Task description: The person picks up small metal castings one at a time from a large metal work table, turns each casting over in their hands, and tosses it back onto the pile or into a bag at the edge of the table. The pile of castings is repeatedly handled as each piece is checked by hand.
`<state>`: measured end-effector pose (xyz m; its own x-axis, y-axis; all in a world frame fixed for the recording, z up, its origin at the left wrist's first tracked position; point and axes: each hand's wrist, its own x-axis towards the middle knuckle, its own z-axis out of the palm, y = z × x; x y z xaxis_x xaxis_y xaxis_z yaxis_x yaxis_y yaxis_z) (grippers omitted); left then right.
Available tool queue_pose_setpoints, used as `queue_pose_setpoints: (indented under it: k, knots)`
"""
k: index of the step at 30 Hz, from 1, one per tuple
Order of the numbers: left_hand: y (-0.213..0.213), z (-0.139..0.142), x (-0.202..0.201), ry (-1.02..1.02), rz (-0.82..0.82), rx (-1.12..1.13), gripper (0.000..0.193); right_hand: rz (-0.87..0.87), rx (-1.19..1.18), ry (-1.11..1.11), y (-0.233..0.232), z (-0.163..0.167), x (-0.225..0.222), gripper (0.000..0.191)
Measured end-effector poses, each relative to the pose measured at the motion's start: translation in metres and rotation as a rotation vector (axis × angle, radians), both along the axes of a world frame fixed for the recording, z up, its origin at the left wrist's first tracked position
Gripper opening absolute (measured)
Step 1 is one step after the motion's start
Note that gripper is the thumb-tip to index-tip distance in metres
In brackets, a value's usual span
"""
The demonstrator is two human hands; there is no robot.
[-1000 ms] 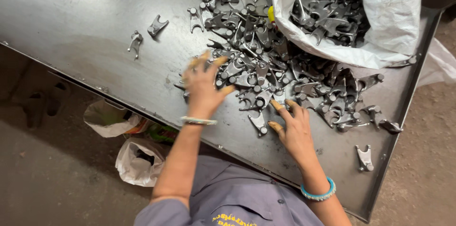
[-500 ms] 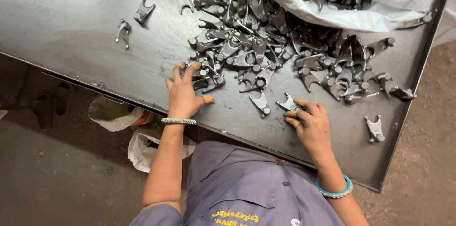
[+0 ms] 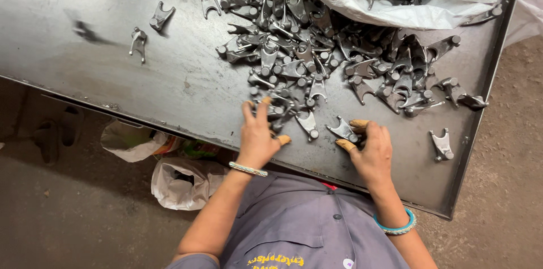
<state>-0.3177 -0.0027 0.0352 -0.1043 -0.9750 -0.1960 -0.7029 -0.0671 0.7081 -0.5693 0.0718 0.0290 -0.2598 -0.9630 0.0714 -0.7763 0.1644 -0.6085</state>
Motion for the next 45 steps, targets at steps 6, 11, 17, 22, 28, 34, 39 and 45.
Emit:
queue_pose_setpoints:
  k: [6, 11, 17, 22, 28, 34, 39, 45]
  knots:
    - [0.008, -0.011, -0.036, 0.125, -0.042, -0.068, 0.099, -0.143, 0.103, -0.232, 0.012, -0.017, -0.014, 0.054]
    - [0.005, -0.021, -0.054, 0.199, -0.039, -0.049, 0.093, -0.079, -0.052, -1.034, 0.026, -0.042, -0.028, 0.039]
    - [-0.005, -0.024, -0.065, 0.183, 0.002, -0.05, 0.084, -0.375, 0.195, -1.616, 0.035, -0.063, -0.042, 0.034]
    - [-0.002, -0.025, -0.054, 0.195, 0.053, -0.047, 0.078, -0.486, 0.217, -1.615, 0.042, -0.072, -0.029, 0.035]
    - [0.015, -0.027, -0.054, 0.341, 0.099, -0.117, 0.068, -0.394, 0.231, -1.542, 0.063, -0.064, -0.011, 0.033]
    - [0.023, -0.019, -0.053, 0.277, -0.005, -0.275, 0.073, -0.241, 0.095, -1.211, 0.069, -0.042, -0.002, 0.025]
    - [0.026, -0.028, -0.042, 0.638, 0.085, -0.059, 0.041, -0.121, 0.046, -0.989, 0.039, -0.02, 0.006, 0.024]
    - [0.025, -0.066, -0.042, 1.501, 0.394, 0.639, 0.059, 0.147, 0.125, -0.705, -0.001, 0.007, 0.014, 0.031]
